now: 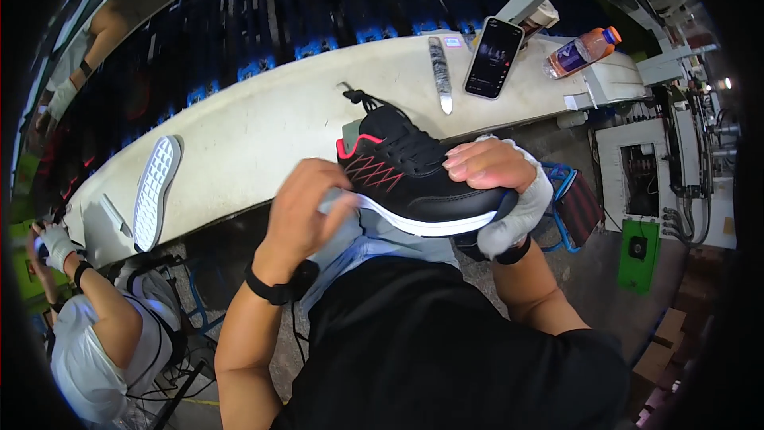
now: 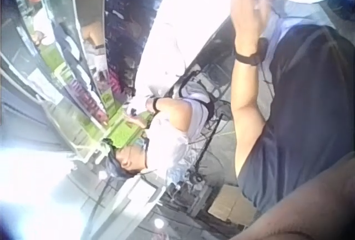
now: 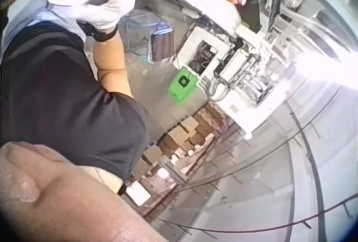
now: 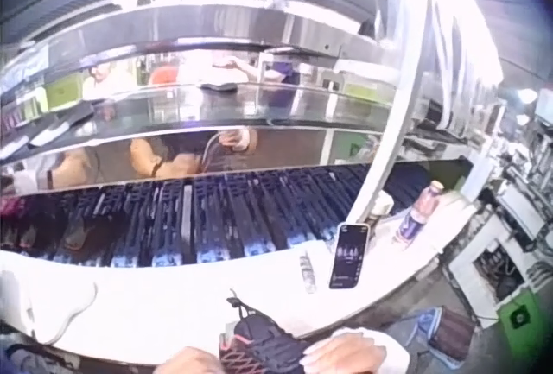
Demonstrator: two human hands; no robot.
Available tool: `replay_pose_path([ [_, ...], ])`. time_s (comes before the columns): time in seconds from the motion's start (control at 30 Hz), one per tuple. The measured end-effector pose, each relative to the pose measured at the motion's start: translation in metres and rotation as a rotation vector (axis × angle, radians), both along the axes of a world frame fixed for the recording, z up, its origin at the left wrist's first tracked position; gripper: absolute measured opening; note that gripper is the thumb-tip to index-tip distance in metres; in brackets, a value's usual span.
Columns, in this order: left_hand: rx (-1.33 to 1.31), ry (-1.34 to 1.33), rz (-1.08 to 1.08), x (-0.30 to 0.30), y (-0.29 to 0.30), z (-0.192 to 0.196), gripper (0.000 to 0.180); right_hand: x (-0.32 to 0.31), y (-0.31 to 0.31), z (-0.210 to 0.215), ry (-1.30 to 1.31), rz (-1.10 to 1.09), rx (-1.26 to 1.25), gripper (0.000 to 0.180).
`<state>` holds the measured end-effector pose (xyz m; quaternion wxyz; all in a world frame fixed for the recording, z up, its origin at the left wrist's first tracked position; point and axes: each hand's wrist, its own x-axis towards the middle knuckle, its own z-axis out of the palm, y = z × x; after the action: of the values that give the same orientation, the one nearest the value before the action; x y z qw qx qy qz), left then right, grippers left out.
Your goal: The recorder is cleaning and inspecting black athletic shoes in a factory setting.
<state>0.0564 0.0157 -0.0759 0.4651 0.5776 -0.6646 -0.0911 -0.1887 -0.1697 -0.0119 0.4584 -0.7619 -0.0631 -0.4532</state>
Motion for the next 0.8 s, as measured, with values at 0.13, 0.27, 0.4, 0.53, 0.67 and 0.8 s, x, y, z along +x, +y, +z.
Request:
replay_pose_path([
  [0.13,0.178,-0.347,0.339,0.018,0.032,-0.016,0.066,0.006,0.019,-0.015,-0.164,-0.179,0.470,0.066],
  [0.27,-0.125,-0.308,0.120,0.055,0.073,0.045,0.042,0.051,0.030,-0.024,-0.185,-0.102,1.235,0.057],
  [0.4,0.050,-0.379,0.112,0.061,0.066,0.123,0.064,0.092,0.008,-0.033,0.207,-0.017,0.510,0.033],
  [0.53,0.432,-0.182,0.193,0.055,0.017,0.154,0.092,0.113,0.014,0.015,0.256,0.090,0.074,0.142],
  [0.67,0.533,-0.244,0.190,0.041,-0.017,0.190,0.077,0.142,0.004,0.032,0.072,0.029,-0.031,0.125],
  [0.8,0.538,-0.129,0.162,0.066,-0.027,0.182,0.082,0.160,0.010,0.027,0.130,0.053,0.243,0.076],
])
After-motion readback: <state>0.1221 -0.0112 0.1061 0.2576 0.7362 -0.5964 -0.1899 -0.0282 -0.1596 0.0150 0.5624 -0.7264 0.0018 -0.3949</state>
